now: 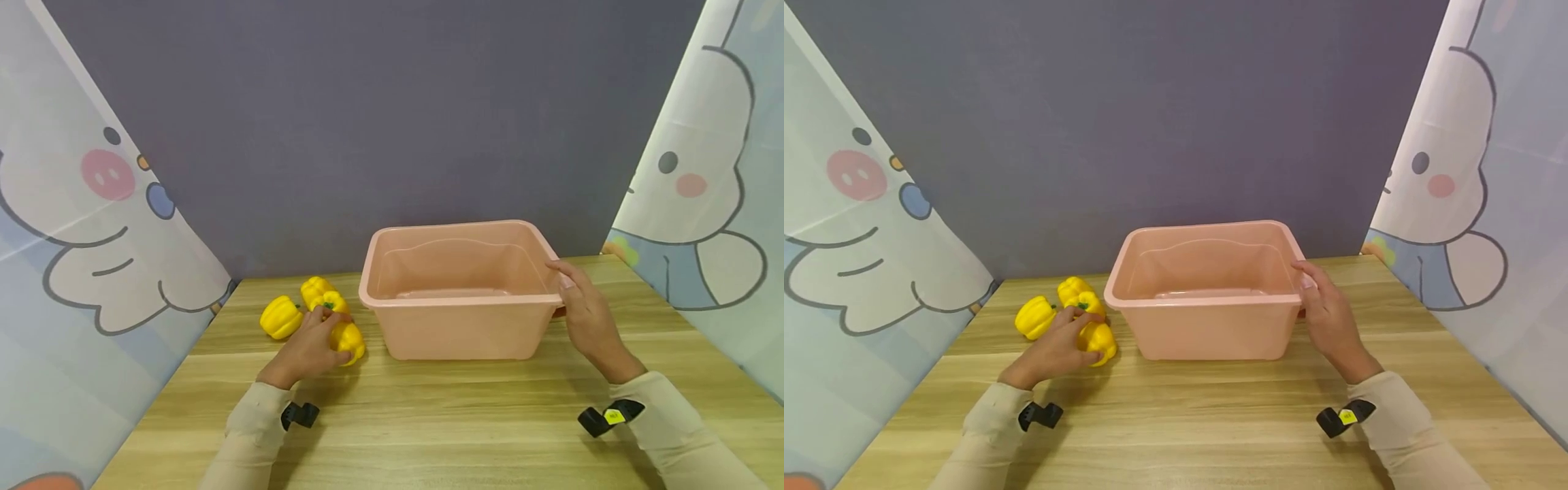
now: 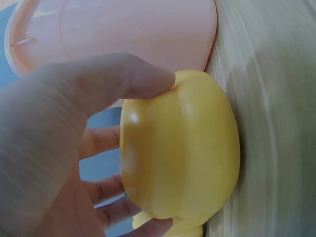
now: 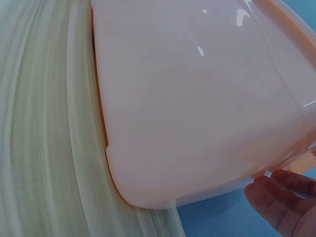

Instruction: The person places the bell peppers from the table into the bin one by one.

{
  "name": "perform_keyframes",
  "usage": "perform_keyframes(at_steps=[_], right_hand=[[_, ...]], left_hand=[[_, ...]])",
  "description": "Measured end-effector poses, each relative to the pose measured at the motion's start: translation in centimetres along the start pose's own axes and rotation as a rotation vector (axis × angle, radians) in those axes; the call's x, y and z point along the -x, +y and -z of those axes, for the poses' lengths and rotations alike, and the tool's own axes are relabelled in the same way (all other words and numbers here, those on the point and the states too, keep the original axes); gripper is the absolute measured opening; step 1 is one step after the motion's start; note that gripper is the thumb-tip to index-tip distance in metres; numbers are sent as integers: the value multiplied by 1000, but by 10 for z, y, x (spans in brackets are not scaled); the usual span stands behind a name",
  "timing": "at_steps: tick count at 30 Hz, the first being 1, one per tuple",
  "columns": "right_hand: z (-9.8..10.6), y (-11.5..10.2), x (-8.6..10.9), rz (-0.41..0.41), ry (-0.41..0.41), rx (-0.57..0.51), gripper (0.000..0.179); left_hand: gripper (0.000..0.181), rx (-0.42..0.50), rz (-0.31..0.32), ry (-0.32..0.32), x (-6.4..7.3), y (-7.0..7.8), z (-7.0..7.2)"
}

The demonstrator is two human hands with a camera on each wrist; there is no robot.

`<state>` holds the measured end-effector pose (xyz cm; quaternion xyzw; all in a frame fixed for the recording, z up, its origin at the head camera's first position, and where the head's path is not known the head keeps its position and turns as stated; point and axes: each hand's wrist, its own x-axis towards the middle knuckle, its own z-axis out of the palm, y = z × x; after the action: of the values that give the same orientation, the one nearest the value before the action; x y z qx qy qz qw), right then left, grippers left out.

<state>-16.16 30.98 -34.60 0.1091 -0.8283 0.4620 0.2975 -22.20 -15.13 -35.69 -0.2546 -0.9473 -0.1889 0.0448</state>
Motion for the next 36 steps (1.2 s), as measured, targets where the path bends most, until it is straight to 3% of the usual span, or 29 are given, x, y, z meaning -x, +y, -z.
perform_keyframes(at_steps=[7, 14, 23, 36], right_hand=[[-5, 2, -2, 13, -14, -18, 40], [-6, 2, -1, 11, -13, -11, 40], [-4, 4, 0, 6, 0, -8, 40], [-1, 4, 0, 15, 1, -5, 41]], left_hand=[[52, 22, 36, 9, 6, -3, -2], [48, 30, 44, 72, 4, -2, 0], [51, 105, 55, 126, 2, 3, 8], [51, 135, 17, 284, -2, 6, 12]])
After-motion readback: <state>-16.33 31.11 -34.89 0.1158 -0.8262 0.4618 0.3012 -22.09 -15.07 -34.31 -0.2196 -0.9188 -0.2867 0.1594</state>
